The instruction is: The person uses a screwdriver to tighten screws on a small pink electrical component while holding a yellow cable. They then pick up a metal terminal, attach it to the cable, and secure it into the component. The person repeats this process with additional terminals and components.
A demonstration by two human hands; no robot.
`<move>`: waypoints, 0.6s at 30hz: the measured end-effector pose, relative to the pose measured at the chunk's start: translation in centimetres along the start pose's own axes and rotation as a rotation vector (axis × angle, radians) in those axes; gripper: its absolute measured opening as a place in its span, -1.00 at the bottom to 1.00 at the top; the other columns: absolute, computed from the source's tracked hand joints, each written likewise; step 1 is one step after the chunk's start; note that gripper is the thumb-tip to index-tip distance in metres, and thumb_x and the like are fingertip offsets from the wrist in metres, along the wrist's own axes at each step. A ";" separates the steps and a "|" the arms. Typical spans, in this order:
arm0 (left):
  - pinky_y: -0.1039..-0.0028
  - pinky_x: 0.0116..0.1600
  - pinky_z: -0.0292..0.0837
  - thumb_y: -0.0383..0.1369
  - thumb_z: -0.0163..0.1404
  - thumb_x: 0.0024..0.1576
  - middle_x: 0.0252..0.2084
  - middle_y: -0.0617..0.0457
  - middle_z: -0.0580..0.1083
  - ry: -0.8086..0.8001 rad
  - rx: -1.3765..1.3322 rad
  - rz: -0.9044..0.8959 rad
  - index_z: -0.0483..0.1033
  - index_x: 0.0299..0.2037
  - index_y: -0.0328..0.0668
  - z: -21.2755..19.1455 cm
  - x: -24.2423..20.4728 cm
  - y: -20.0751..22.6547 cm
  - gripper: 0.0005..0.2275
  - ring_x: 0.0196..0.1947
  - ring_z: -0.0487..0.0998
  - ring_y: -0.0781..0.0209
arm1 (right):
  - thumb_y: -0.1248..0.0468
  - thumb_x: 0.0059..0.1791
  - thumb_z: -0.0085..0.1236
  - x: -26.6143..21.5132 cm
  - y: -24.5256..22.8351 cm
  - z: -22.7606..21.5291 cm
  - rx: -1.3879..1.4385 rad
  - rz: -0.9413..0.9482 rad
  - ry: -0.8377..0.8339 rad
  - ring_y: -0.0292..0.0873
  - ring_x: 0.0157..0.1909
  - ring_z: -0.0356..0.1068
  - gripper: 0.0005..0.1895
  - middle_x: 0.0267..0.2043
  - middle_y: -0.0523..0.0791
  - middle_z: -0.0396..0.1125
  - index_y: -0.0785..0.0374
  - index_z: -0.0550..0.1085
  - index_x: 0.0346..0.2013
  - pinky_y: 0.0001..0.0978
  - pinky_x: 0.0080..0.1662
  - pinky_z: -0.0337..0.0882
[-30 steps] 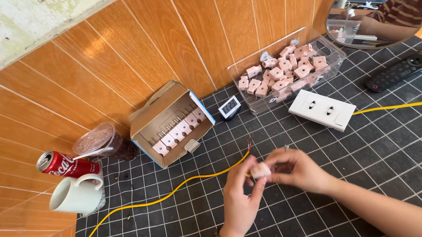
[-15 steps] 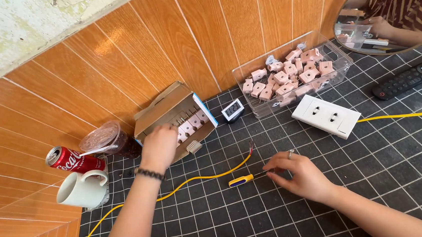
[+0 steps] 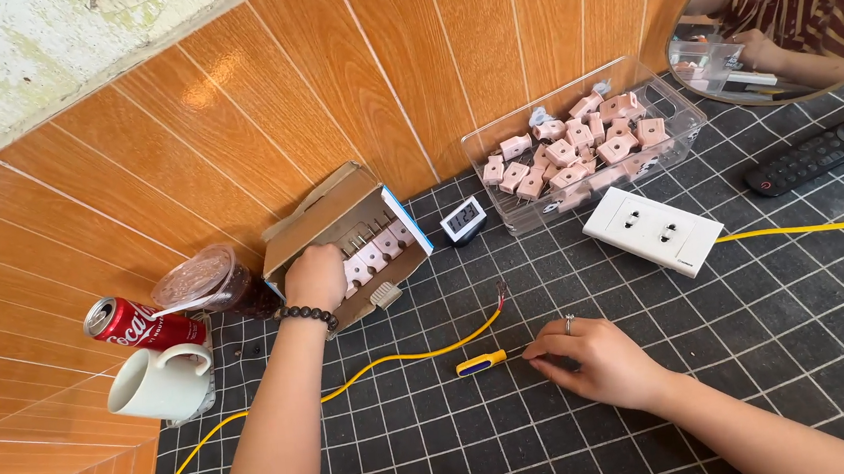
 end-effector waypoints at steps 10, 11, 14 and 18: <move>0.06 -0.09 0.64 -0.58 -0.22 0.22 -0.09 -0.26 0.59 -0.020 -0.040 -0.087 0.61 -0.07 -0.25 2.6 0.9 -0.9 -0.71 -0.13 0.66 -0.26 | 0.21 -0.01 0.26 -0.1 0.2 0.2 -0.017 0.014 -0.053 -0.22 -0.33 0.56 -0.87 -0.19 -0.29 0.55 -0.01 0.62 -0.16 -0.35 -0.30 0.52; 0.06 -0.11 0.64 -0.58 -0.21 0.20 -0.10 -0.26 0.59 -0.019 -0.032 -0.098 0.62 -0.09 -0.26 2.8 1.1 -1.0 -0.72 -0.14 0.66 -0.26 | 0.21 -0.01 0.27 -0.1 0.2 0.2 -0.018 0.008 -0.051 -0.22 -0.31 0.57 -0.86 -0.18 -0.29 0.55 0.00 0.62 -0.16 -0.35 -0.30 0.53; 0.04 -0.14 0.64 -0.58 -0.20 0.17 -0.12 -0.27 0.60 -0.006 -0.022 -0.109 0.63 -0.10 -0.26 3.3 1.5 -1.3 -0.71 -0.16 0.66 -0.27 | 0.21 -0.01 0.27 -0.1 0.1 0.1 -0.012 0.006 -0.050 -0.23 -0.32 0.57 -0.87 -0.19 -0.28 0.55 0.01 0.62 -0.17 -0.36 -0.31 0.53; 0.03 -0.14 0.64 -0.58 -0.21 0.19 -0.12 -0.26 0.60 0.025 -0.035 -0.121 0.63 -0.09 -0.27 3.0 1.4 -1.2 -0.71 -0.14 0.66 -0.27 | 0.20 -0.02 0.28 -0.1 0.1 0.2 -0.017 0.015 -0.060 -0.23 -0.34 0.57 -0.86 -0.19 -0.29 0.55 0.00 0.62 -0.16 -0.35 -0.34 0.53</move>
Point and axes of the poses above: each hand's wrist, its own x-axis towards the middle knuckle, its own z-axis out of the palm, y = z × x, the point moved 3 cm from there along x, towards the middle knuckle
